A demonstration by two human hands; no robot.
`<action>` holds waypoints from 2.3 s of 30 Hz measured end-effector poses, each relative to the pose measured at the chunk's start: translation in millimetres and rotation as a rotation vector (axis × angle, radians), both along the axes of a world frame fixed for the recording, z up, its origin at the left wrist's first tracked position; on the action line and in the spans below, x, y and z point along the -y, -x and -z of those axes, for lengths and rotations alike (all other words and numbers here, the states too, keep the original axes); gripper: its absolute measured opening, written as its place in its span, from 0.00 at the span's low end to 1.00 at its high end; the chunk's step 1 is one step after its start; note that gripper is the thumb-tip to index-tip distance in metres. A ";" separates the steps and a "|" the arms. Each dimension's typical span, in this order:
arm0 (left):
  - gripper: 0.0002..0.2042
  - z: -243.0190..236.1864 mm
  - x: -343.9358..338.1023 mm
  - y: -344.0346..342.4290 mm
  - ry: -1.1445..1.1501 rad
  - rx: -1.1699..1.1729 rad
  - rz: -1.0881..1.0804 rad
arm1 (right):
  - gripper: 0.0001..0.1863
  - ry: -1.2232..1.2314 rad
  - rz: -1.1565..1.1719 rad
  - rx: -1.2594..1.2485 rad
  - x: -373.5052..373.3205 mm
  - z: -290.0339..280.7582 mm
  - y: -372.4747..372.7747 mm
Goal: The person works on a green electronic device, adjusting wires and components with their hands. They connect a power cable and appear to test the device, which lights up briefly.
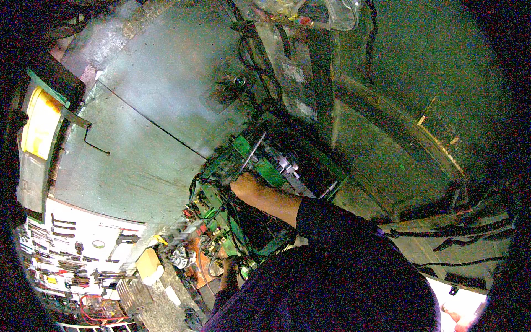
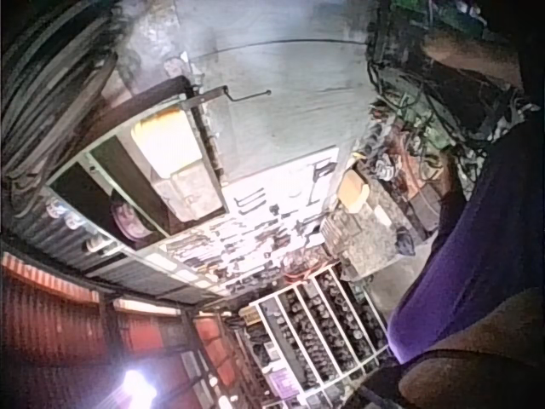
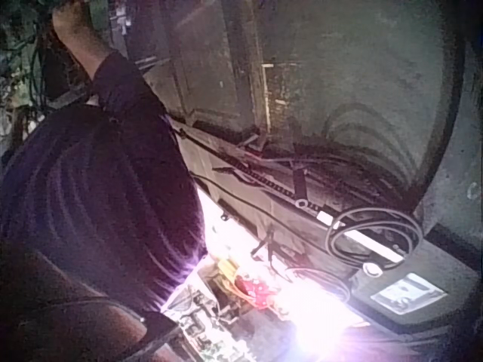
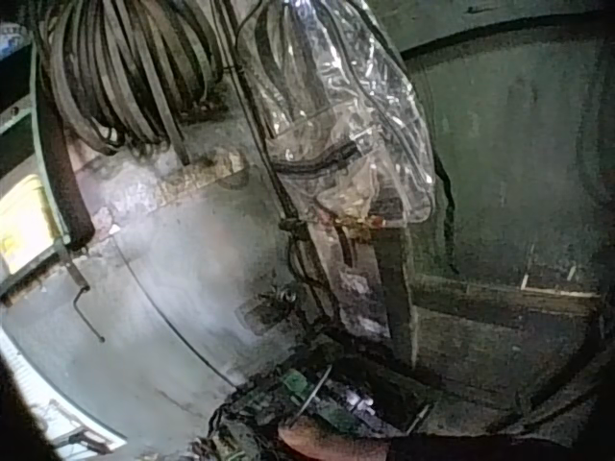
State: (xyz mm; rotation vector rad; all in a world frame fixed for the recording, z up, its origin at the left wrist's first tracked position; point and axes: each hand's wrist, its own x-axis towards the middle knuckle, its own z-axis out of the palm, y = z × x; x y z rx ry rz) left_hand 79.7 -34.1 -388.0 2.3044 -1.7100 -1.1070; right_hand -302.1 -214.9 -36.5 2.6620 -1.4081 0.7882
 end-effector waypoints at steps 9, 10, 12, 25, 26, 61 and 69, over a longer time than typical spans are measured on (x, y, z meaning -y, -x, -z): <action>0.11 1.1 1.8 -1.8 -0.005 0.099 0.099 | 0.04 0.043 0.044 -0.032 -1.9 -1.0 -1.8; 0.11 1.3 2.2 -2.1 -0.005 0.124 0.125 | 0.04 0.012 0.054 -0.073 -2.2 -1.7 -1.7; 0.12 2.8 1.6 -2.4 -0.004 0.210 0.228 | 0.04 0.055 0.048 -0.042 -2.8 -3.2 -1.5; 0.15 -12.4 -10.5 6.9 0.033 -0.390 -0.287 | 0.05 -0.076 0.106 -0.180 -1.5 -1.2 -2.1; 0.16 -13.8 -11.6 8.0 0.037 -0.494 -0.347 | 0.06 -0.088 0.122 -0.209 -1.6 -1.8 -1.3; 0.15 -344.7 221.9 223.8 0.282 -0.328 0.682 | 0.15 -0.362 0.122 0.503 -89.1 -5.8 33.5; 0.11 -353.5 227.0 226.9 0.246 0.416 0.742 | 0.15 -0.321 0.124 0.485 -87.7 -6.7 32.3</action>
